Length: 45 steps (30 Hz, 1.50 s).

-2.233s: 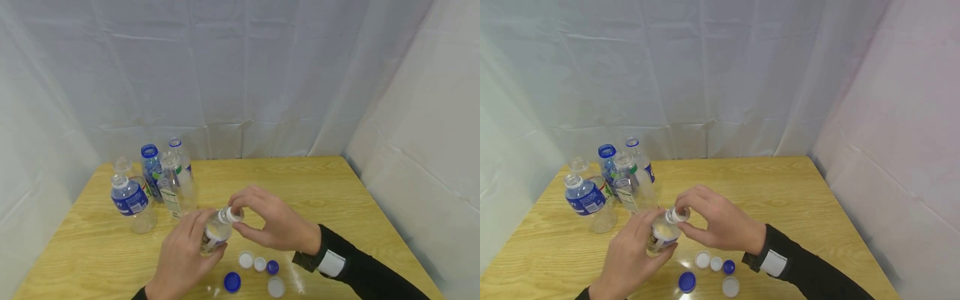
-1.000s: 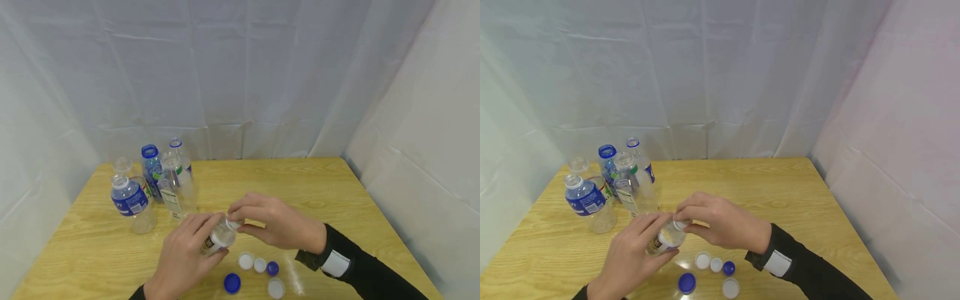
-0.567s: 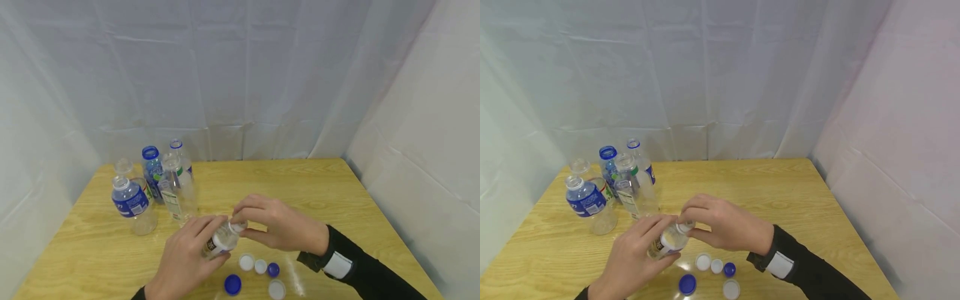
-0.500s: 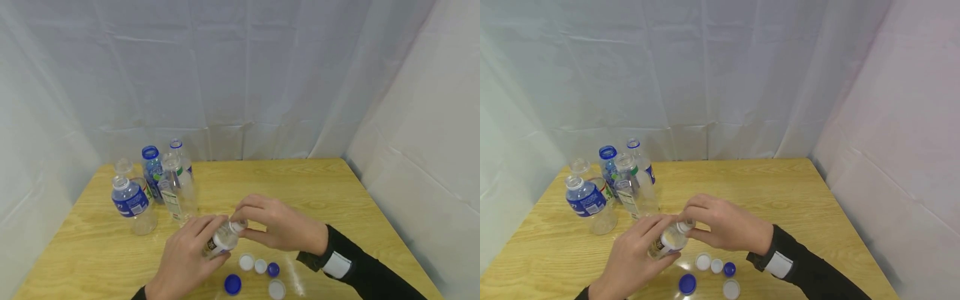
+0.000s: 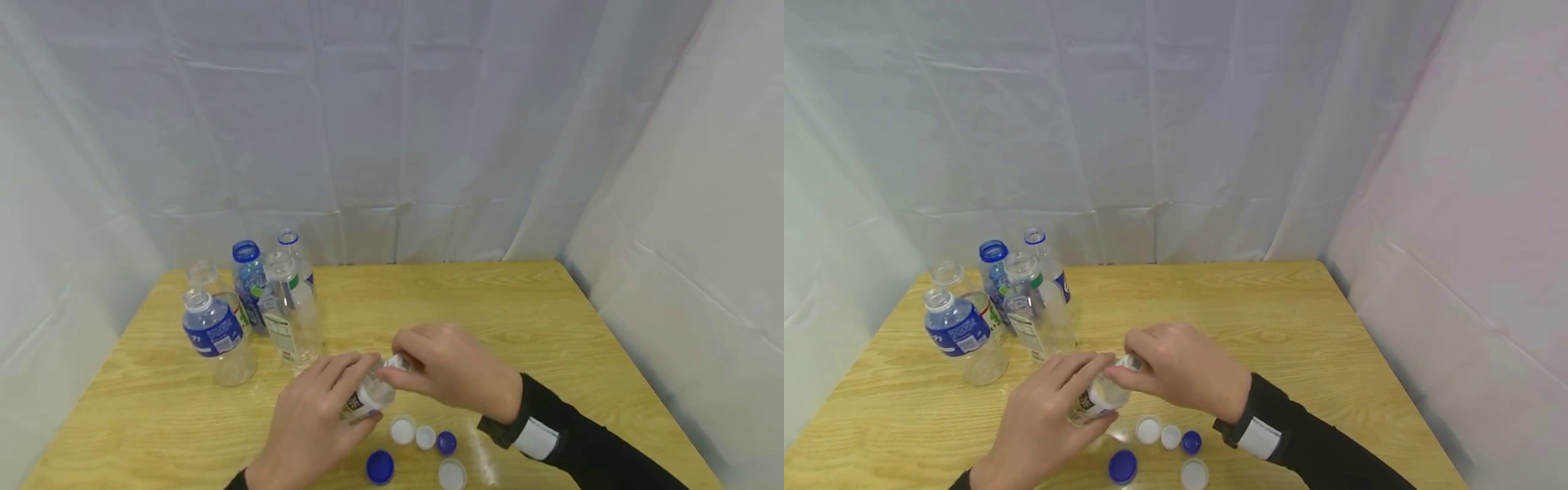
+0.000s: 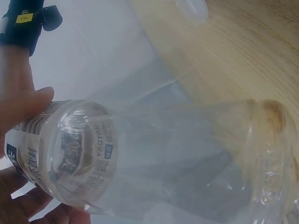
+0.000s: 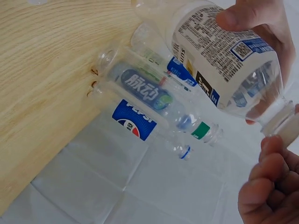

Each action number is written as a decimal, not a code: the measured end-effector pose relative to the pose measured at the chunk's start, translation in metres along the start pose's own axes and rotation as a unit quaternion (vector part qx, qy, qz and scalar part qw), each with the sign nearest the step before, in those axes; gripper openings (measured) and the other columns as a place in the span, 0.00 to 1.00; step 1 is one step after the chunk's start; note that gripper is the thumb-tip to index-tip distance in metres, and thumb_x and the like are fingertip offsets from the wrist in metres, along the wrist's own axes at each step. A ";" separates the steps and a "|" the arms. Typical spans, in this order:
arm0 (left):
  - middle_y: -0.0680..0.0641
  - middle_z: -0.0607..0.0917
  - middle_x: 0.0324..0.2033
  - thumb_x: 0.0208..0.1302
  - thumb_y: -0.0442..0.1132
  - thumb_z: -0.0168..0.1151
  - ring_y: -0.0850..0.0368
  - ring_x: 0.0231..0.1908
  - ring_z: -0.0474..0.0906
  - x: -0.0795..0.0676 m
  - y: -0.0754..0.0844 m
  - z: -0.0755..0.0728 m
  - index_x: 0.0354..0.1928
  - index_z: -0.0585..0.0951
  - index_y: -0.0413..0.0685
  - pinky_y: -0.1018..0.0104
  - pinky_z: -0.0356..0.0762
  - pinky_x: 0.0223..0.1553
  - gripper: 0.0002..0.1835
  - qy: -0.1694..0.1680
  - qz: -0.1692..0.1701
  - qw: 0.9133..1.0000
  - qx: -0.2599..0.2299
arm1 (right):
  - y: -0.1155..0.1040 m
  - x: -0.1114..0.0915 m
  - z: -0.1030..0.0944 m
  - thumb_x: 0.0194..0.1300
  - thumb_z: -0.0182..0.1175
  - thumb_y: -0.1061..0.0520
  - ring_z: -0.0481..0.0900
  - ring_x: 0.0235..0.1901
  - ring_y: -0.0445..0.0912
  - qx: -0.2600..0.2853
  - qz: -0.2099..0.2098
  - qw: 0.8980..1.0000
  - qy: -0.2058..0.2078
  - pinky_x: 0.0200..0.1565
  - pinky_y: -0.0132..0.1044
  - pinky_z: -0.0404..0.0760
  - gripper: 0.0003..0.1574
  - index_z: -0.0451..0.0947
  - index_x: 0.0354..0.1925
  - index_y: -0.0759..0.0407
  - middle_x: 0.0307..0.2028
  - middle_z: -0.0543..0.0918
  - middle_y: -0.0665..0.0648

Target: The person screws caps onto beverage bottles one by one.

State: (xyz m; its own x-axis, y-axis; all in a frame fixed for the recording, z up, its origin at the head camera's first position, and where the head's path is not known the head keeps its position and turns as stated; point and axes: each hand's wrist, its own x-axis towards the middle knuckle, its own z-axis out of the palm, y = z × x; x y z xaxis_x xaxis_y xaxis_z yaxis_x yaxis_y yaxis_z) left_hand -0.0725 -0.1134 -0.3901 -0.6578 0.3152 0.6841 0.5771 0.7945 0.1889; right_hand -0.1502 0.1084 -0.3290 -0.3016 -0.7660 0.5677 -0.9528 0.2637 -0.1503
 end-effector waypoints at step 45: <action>0.52 0.85 0.48 0.39 0.54 0.85 0.57 0.43 0.81 0.002 0.002 0.001 0.62 0.80 0.58 0.61 0.85 0.40 0.42 -0.015 -0.013 0.999 0.034 | 0.002 -0.006 0.001 0.74 0.54 0.36 0.70 0.26 0.35 -0.081 -0.008 0.997 -0.011 0.29 0.21 0.71 0.25 0.78 0.36 0.55 0.29 0.78 0.46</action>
State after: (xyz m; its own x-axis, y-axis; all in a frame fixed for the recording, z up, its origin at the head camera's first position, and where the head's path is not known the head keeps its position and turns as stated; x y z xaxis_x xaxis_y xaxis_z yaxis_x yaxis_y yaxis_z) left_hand -0.0732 -0.1105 -0.3887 -0.6873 0.3077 0.6580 0.5255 0.8360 0.1580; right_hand -0.1503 0.1131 -0.3337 -0.2896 -0.7826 0.5511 -0.9398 0.3415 -0.0089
